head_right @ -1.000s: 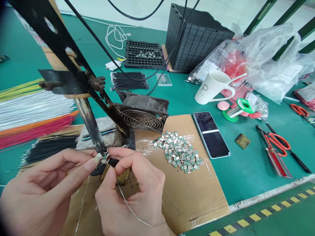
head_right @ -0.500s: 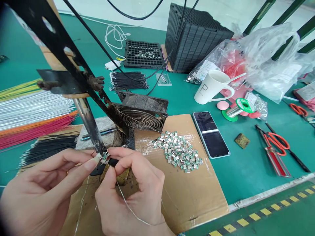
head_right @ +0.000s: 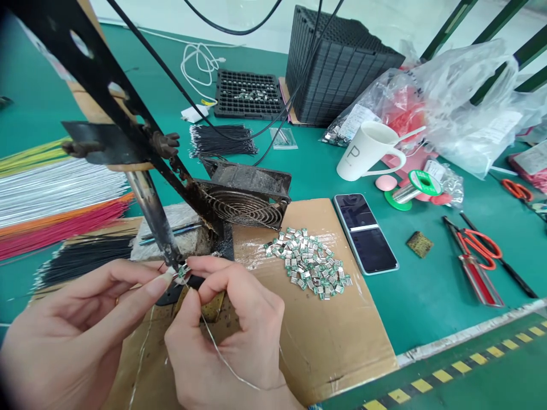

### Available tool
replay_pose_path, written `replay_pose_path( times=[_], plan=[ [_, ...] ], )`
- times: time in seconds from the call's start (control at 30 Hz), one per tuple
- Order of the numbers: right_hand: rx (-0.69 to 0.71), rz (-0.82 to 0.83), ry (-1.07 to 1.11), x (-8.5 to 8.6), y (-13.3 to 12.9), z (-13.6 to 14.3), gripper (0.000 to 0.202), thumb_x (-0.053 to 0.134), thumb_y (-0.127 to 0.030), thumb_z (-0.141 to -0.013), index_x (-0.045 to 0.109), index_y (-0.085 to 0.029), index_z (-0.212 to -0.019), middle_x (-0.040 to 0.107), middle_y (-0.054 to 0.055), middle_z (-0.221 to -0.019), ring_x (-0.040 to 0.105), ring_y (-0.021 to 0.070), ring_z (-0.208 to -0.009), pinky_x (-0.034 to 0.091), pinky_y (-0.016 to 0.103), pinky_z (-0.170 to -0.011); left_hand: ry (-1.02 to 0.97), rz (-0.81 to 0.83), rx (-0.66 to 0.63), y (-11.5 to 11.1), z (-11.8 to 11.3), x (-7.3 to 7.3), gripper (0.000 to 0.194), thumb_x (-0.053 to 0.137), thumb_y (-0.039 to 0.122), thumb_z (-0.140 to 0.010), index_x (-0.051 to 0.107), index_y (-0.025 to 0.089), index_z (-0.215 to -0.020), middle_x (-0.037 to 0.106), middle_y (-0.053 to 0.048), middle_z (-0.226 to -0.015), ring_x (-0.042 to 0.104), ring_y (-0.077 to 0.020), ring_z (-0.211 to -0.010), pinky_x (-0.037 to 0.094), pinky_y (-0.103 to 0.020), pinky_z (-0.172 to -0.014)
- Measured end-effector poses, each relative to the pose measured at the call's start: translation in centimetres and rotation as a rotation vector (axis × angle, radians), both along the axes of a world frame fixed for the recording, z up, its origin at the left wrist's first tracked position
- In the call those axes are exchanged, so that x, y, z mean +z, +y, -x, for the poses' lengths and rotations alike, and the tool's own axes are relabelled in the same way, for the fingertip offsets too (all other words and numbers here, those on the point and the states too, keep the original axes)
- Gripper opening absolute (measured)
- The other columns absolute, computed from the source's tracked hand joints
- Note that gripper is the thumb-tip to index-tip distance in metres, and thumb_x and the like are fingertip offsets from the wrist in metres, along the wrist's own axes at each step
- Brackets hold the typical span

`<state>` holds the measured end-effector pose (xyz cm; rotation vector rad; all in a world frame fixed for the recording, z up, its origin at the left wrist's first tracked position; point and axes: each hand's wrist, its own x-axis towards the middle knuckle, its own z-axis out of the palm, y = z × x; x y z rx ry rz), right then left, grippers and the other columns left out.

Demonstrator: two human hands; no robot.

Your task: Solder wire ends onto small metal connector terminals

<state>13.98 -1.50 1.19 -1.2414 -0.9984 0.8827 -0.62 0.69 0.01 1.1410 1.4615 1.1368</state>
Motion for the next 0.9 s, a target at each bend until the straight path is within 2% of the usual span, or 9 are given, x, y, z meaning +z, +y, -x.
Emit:
replay_pose_path(
  times=[0.2,0.33,0.57,0.77,0.9],
  plan=[
    [-0.001,0.002,0.014,0.14,0.02,0.09,0.025,0.069,0.0,-0.082,0.065,-0.025,-0.079,0.082,-0.004,-0.11,0.079,0.0139,-0.107,0.061,0.02,-0.094,0.005,-0.01,0.009,0.05,-0.04,0.11,0.016,0.089,0.036,-0.083,0.075,0.027,-0.083,0.074,0.004,-0.09,0.074,-0.0129,-0.081,0.062,-0.011,-0.075],
    [-0.011,-0.011,0.02,0.14,0.07,0.13,0.025,0.07,0.0,-0.081,0.066,-0.025,-0.079,0.083,-0.002,-0.11,0.08,0.0157,-0.105,0.063,0.023,-0.094,0.003,-0.016,0.009,0.03,-0.05,0.14,0.015,0.089,0.035,-0.083,0.076,0.028,-0.085,0.075,0.004,-0.091,0.074,-0.012,-0.081,0.061,-0.009,-0.075],
    [0.003,0.003,0.012,0.05,-0.04,0.02,0.026,0.068,0.001,-0.08,0.065,-0.025,-0.078,0.082,-0.005,-0.11,0.079,0.0124,-0.105,0.06,0.02,-0.096,0.002,-0.002,-0.014,0.2,-0.06,-0.07,0.015,0.088,0.036,-0.084,0.075,0.028,-0.085,0.075,0.005,-0.092,0.075,-0.0103,-0.082,0.06,-0.007,-0.077],
    [0.005,0.003,-0.011,-0.05,0.02,-0.01,0.023,0.069,-0.002,-0.082,0.064,-0.024,-0.078,0.082,-0.005,-0.11,0.079,0.0124,-0.106,0.06,0.02,-0.096,0.041,-0.079,0.0,0.26,0.09,-0.63,0.019,0.089,0.04,-0.081,0.075,0.027,-0.085,0.075,0.003,-0.087,0.075,-0.011,-0.076,0.06,-0.008,-0.071],
    [-0.004,0.0,-0.03,0.02,-0.15,0.09,0.022,0.068,-0.004,-0.082,0.063,-0.024,-0.077,0.082,-0.005,-0.108,0.079,0.0125,-0.104,0.061,0.021,-0.095,0.043,-0.074,-0.016,0.38,0.02,-0.54,0.019,0.088,0.039,-0.081,0.075,0.026,-0.083,0.076,0.003,-0.085,0.075,-0.0106,-0.074,0.06,-0.007,-0.07]
  ],
)
